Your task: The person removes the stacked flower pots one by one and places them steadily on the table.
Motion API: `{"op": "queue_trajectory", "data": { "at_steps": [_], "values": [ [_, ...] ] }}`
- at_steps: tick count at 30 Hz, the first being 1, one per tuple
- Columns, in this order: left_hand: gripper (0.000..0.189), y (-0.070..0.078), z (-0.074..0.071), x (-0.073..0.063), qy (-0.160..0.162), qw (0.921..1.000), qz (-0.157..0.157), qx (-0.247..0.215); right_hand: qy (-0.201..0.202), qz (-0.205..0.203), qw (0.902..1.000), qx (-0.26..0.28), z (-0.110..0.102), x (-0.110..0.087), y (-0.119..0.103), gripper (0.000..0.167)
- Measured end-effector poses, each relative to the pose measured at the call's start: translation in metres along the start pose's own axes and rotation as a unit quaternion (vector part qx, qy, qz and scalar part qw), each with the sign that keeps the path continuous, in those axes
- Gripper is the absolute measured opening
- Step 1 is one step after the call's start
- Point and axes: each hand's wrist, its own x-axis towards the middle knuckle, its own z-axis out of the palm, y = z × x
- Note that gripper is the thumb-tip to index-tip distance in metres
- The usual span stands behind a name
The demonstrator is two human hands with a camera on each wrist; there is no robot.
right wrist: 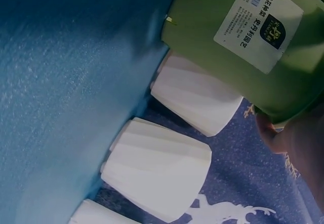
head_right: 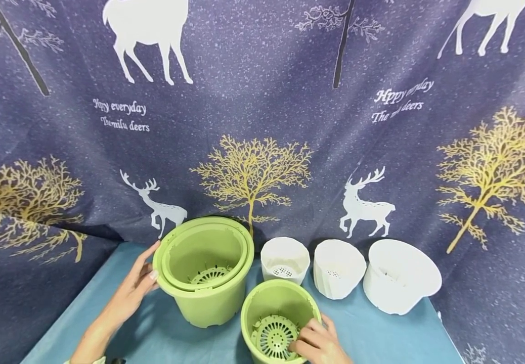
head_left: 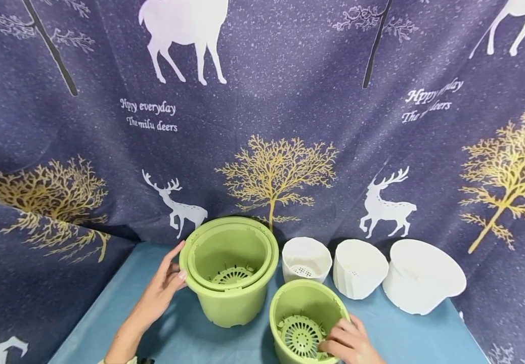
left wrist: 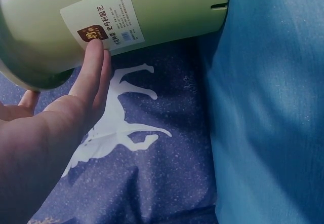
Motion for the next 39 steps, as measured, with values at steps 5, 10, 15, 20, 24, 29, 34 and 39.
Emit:
{"op": "queue_trajectory", "data": {
  "at_steps": [5, 10, 15, 20, 24, 29, 34, 39],
  "values": [
    [0.066, 0.0, 0.0, 0.002, 0.001, 1.0, 0.005, 0.0, -0.005, 0.032, 0.9995, -0.007, 0.0, -0.001, -0.004, 0.031],
    [0.067, 0.0, 0.0, 0.002, 0.004, 1.0, 0.0, 0.003, -0.007, 0.023, 0.9995, -0.019, -0.003, 0.002, -0.003, 0.042],
    [0.067, 0.0, -0.001, 0.001, 0.004, 1.0, 0.002, 0.005, -0.021, 0.021, 0.9992, -0.026, -0.01, 0.009, -0.003, 0.047],
    [0.067, 0.0, -0.002, 0.0, 0.004, 1.0, 0.0, 0.004, -0.021, -0.028, 0.9993, -0.01, -0.016, 0.025, 0.005, 0.046],
    [0.067, -0.001, -0.002, 0.0, 0.002, 1.0, 0.001, -0.004, -0.017, -0.078, 0.9967, 0.02, -0.022, 0.041, 0.012, 0.038],
    [0.067, 0.0, -0.001, 0.0, 0.001, 1.0, 0.003, -0.007, -0.019, -0.1, 0.9931, 0.057, -0.03, 0.058, 0.013, 0.038],
    [0.067, 0.001, -0.001, -0.001, 0.004, 1.0, -0.004, 0.001, -0.041, -0.097, 0.9925, 0.062, -0.036, 0.069, 0.012, 0.037],
    [0.067, 0.001, 0.0, 0.0, 0.003, 1.0, -0.004, 0.0, -0.057, -0.096, 0.9924, 0.053, -0.041, 0.077, 0.013, 0.039]
  ]
}}
